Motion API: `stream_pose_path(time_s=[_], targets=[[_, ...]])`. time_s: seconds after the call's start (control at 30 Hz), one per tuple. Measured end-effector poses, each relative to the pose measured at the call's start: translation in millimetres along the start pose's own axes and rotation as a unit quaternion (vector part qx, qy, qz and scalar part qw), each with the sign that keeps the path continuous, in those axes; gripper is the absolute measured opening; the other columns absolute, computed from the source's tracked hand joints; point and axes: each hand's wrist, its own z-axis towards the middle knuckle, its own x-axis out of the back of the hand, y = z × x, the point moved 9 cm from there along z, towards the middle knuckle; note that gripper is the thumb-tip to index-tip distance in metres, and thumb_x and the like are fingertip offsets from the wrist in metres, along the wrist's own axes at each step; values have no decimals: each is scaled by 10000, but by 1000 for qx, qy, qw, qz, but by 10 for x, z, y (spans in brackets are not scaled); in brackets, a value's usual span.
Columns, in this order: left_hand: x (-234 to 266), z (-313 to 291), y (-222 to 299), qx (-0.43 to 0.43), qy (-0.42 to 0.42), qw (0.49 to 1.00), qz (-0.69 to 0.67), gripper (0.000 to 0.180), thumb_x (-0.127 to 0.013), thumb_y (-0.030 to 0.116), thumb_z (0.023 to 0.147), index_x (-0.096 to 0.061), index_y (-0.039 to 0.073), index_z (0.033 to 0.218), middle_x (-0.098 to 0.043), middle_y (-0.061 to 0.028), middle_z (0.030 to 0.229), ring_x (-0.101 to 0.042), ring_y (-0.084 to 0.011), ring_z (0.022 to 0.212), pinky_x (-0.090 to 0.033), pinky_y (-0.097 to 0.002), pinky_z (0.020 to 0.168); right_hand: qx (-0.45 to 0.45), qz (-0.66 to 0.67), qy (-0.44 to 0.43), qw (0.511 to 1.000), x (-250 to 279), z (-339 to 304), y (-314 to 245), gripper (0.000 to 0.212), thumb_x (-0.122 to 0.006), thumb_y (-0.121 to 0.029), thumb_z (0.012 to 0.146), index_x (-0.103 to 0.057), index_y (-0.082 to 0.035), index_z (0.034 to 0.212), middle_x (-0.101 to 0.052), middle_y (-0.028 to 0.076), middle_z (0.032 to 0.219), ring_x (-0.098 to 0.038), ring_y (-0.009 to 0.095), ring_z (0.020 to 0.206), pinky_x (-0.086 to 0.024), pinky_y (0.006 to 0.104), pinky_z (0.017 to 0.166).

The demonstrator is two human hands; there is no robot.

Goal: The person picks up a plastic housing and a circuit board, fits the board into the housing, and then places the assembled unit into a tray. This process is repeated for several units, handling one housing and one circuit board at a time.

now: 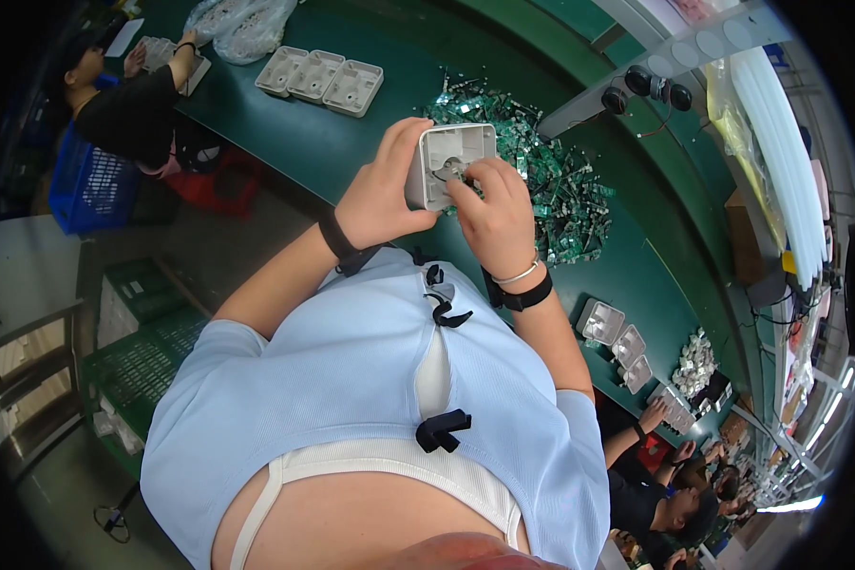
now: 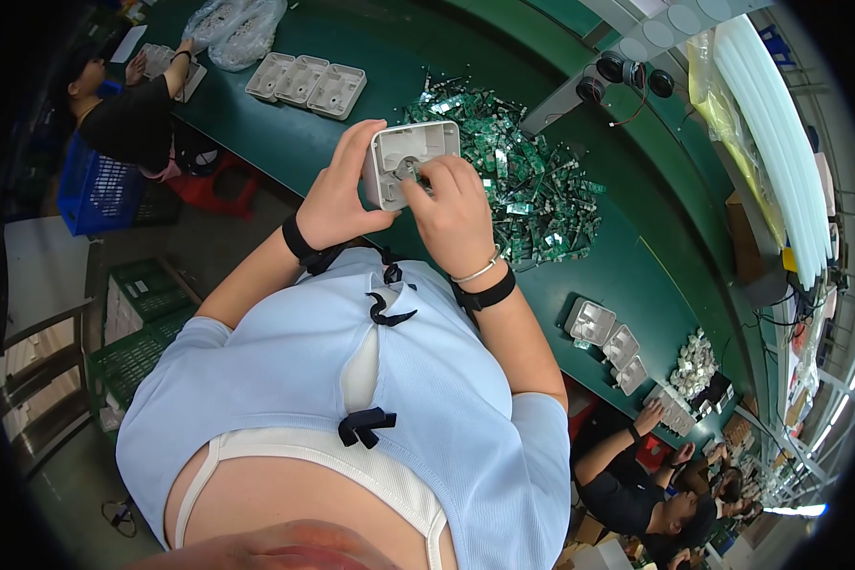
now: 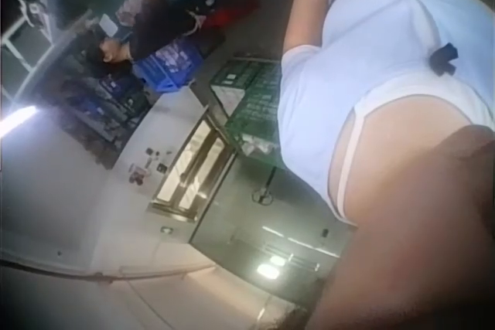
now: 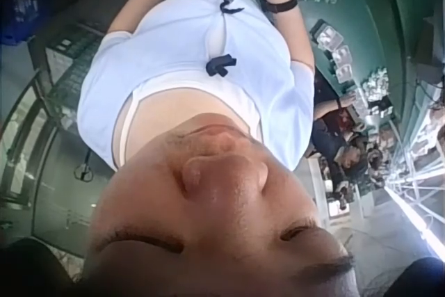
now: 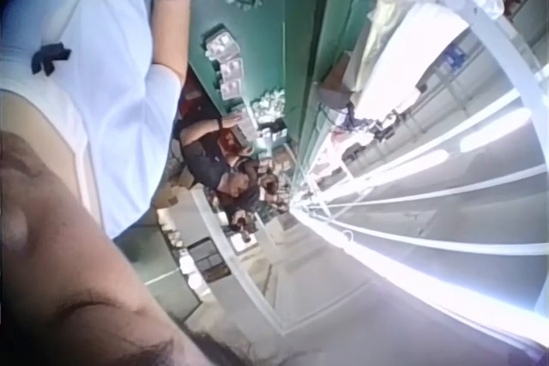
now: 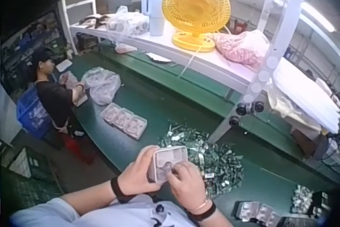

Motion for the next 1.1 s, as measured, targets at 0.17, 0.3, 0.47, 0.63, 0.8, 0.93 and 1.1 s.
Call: stream_pose_path(time_s=[0.17, 0.3, 0.47, 0.63, 0.8, 0.93, 1.1], targets=[[42, 35, 63, -69, 35, 996, 47, 956, -813, 150, 652, -349, 62, 1483, -396, -205, 1484, -521, -435, 1275, -489, -459, 1019, -36, 41, -31, 998, -78, -40, 24, 355, -718, 27, 801, -679, -50, 1145, -631, 151, 1057, -652, 339, 914, -550, 395, 754], [64, 40, 134, -101, 26, 989, 108, 959, -817, 144, 655, -343, 61, 1484, -373, -226, 1493, -502, -453, 1289, -465, -472, 1048, -56, 72, -38, 995, -114, -48, 72, 410, -763, 5, 788, -666, -47, 1183, -628, 156, 1060, -654, 336, 924, -553, 394, 757], [25, 15, 74, -94, 33, 992, 77, 961, -819, 148, 664, -330, 66, 1488, -368, -217, 1501, -535, -454, 1255, -505, -465, 996, -142, 136, 20, 980, -75, -48, 168, 406, -823, -18, 752, -661, -28, 1124, -629, 151, 1073, -656, 317, 908, -552, 395, 750], [48, 7, -38, -46, 16, 999, 9, 983, -830, 164, 660, -317, 71, 1493, -378, -204, 1503, -564, -449, 1228, -537, -457, 945, -148, 165, -20, 975, -98, -88, 229, 375, -860, -26, 714, -653, -20, 1027, -656, 122, 1035, -653, 301, 908, -542, 381, 739], [78, -6, -147, -6, 25, 999, -20, 1004, -847, 185, 659, -309, 62, 1498, -399, -207, 1492, -565, -429, 1251, -535, -445, 966, -130, 209, -36, 969, -208, -189, 225, 315, -857, -21, 713, -659, -28, 958, -679, 95, 975, -650, 292, 913, -529, 344, 750], [74, -59, -364, 32, 32, 996, -72, 1019, -859, 194, 659, -305, 58, 1504, -415, -201, 1486, -570, -399, 1264, -525, -426, 996, -78, 207, -13, 975, -95, -168, 141, 266, -838, -25, 739, -679, -33, 952, -689, 86, 966, -649, 279, 889, -518, 323, 749], [54, -109, -496, 48, 24, 995, -83, 1069, -853, 73, 673, -261, 84, 1563, -408, -159, 1496, -683, -245, 1106, -604, -338, 844, -121, 237, -19, 964, -294, -207, 257, 207, -813, -55, 788, -712, -32, 968, -701, 94, 990, -651, 264, 871, -513, 318, 740]])
